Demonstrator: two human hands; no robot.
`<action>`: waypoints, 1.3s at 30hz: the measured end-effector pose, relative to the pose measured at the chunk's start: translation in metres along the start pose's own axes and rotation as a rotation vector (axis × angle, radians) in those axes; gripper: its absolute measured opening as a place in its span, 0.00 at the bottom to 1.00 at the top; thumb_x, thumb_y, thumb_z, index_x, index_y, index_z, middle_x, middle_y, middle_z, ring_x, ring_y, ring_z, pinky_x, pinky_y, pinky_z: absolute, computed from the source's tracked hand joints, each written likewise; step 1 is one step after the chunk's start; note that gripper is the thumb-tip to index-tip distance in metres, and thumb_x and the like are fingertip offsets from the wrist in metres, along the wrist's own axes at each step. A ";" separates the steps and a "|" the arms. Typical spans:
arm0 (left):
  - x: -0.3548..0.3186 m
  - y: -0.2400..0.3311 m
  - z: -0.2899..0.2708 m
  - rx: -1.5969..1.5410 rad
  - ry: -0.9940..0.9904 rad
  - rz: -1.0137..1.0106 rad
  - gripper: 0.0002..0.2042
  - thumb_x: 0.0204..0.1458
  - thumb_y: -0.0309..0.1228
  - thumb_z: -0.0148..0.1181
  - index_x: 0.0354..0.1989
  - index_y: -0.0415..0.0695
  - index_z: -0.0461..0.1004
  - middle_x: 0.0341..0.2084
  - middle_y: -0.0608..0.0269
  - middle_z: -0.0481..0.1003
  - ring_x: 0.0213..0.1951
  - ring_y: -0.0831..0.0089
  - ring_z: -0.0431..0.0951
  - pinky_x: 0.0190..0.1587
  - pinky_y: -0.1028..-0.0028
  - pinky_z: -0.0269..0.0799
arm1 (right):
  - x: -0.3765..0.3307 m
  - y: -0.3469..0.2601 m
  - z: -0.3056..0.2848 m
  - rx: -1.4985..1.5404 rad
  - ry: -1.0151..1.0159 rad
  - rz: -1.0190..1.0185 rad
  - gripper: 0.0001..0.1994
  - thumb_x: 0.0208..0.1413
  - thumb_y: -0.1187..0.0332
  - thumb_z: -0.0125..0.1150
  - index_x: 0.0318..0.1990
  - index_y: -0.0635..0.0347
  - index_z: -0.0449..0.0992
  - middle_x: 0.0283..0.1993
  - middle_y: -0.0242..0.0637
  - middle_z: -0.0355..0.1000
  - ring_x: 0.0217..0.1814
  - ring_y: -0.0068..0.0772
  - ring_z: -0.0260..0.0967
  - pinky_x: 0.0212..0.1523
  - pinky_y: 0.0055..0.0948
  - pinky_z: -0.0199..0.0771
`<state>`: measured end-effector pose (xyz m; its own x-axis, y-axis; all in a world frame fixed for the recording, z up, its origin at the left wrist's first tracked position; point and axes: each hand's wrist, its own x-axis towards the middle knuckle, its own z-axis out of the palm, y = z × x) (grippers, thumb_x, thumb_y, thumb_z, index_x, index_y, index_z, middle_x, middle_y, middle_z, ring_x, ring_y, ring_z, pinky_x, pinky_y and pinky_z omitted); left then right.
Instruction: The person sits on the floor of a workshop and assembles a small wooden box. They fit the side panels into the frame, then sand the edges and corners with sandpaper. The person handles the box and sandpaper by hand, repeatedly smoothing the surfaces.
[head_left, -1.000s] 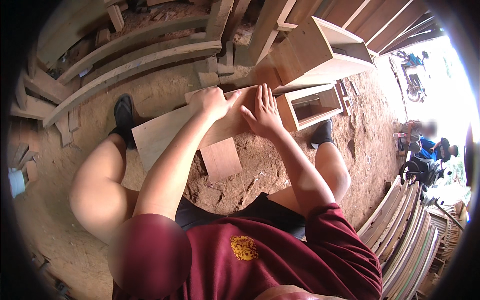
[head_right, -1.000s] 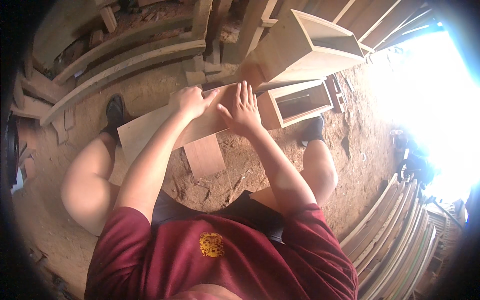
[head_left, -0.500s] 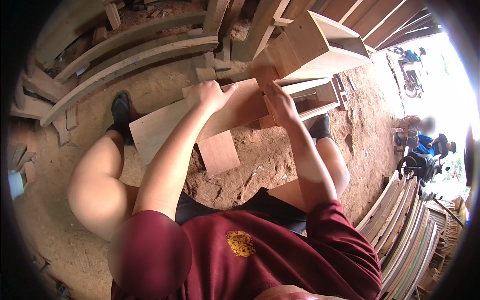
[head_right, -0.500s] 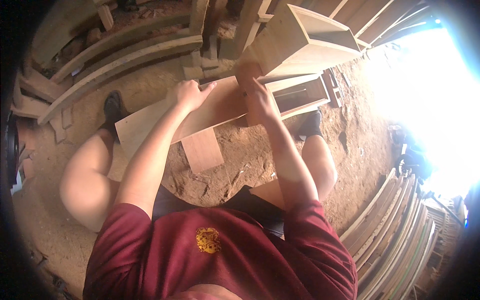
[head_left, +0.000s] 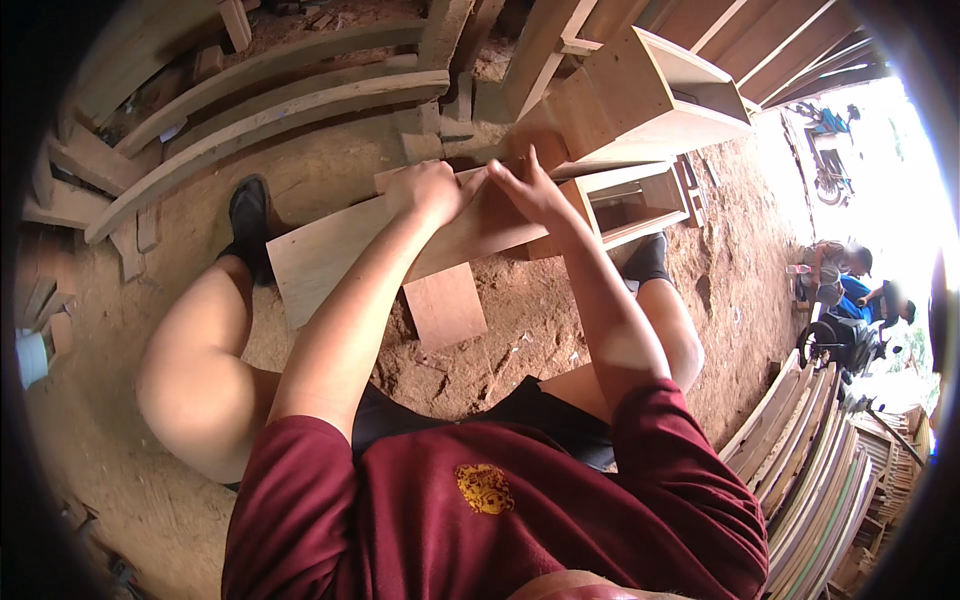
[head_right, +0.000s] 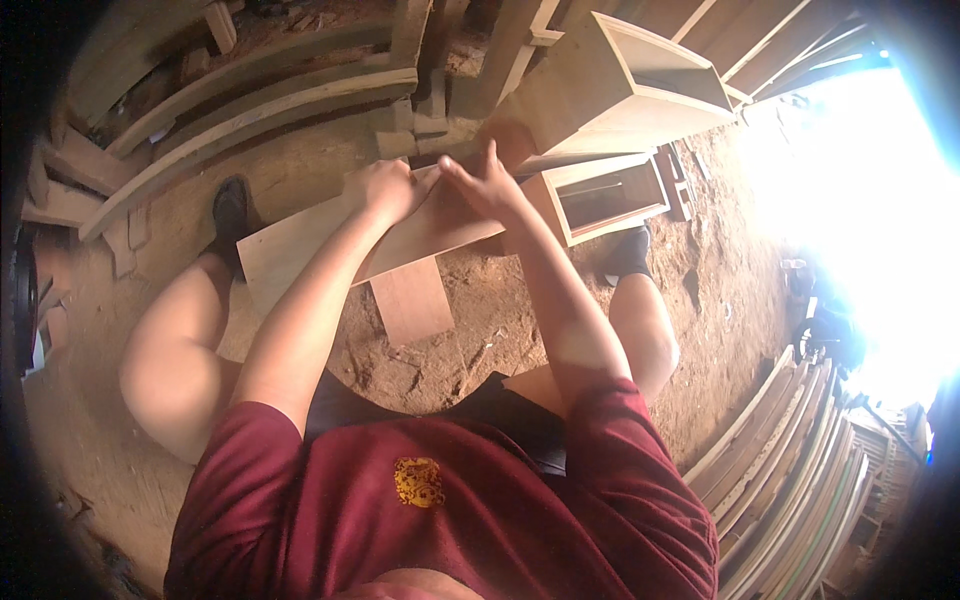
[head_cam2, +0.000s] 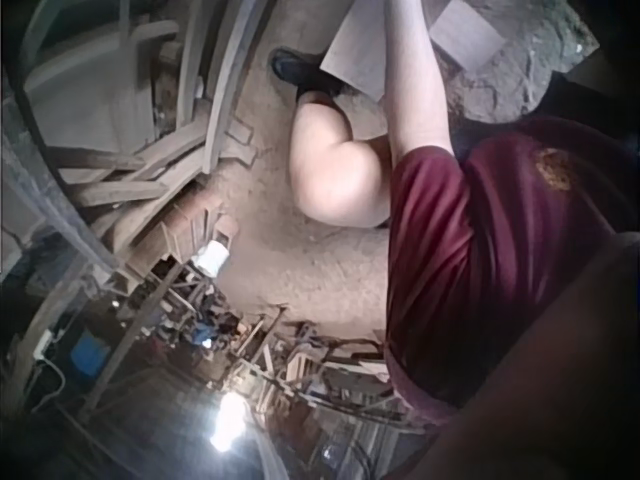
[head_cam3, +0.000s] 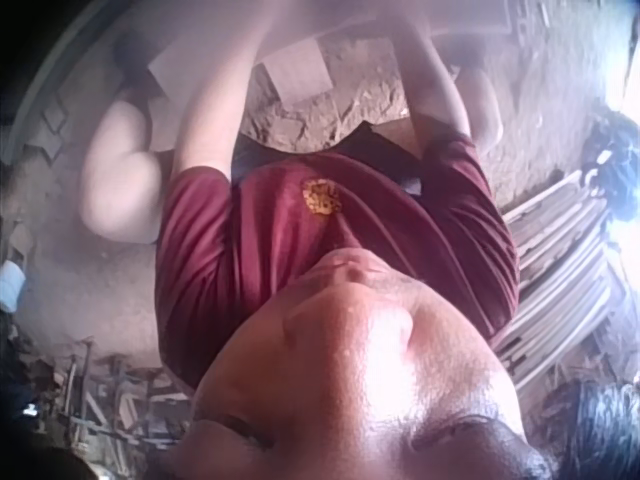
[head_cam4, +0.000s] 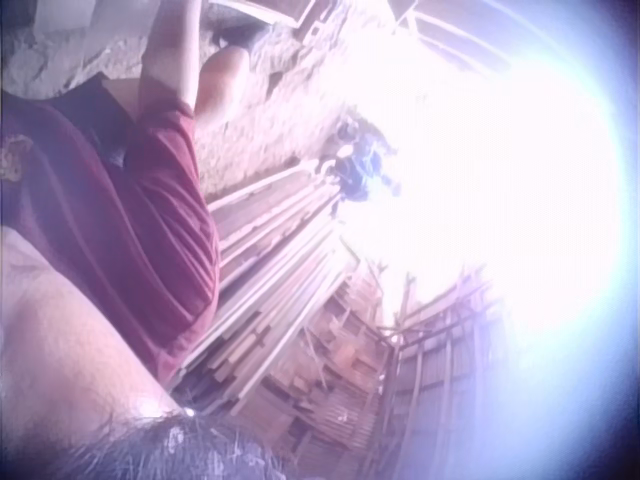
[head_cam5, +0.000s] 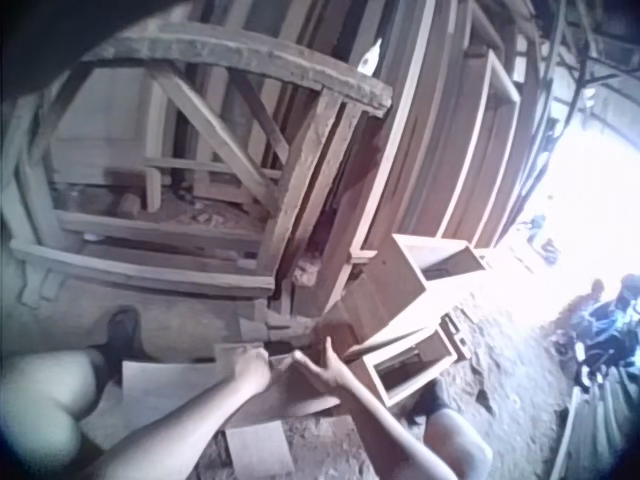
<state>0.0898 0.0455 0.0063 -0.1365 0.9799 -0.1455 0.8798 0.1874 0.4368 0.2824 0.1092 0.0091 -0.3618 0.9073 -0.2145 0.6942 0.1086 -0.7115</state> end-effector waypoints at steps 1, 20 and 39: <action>-0.001 -0.004 0.001 0.016 0.044 -0.017 0.38 0.56 0.68 0.48 0.30 0.39 0.84 0.27 0.46 0.82 0.33 0.52 0.84 0.36 0.58 0.80 | 0.010 -0.020 -0.001 0.056 0.003 -0.119 0.56 0.56 0.34 0.60 0.73 0.75 0.43 0.69 0.66 0.59 0.75 0.56 0.55 0.73 0.38 0.56; -0.012 0.012 -0.023 0.091 -0.086 -0.050 0.39 0.56 0.71 0.43 0.26 0.43 0.82 0.23 0.55 0.81 0.29 0.62 0.84 0.31 0.61 0.78 | -0.164 0.061 -0.031 -0.071 0.054 -0.146 0.28 0.65 0.82 0.39 0.74 0.68 0.49 0.65 0.60 0.67 0.71 0.55 0.62 0.71 0.37 0.59; -0.001 -0.002 0.008 0.007 0.196 0.051 0.36 0.54 0.67 0.50 0.24 0.41 0.83 0.25 0.47 0.81 0.33 0.52 0.84 0.37 0.58 0.80 | 0.029 0.007 -0.001 0.131 -0.004 -0.179 0.36 0.67 0.52 0.54 0.71 0.72 0.53 0.69 0.56 0.61 0.71 0.50 0.59 0.70 0.36 0.58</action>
<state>0.0913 0.0435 -0.0017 -0.1768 0.9828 0.0527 0.8911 0.1371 0.4326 0.2770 0.1365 -0.0017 -0.4751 0.8763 -0.0793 0.5321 0.2143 -0.8191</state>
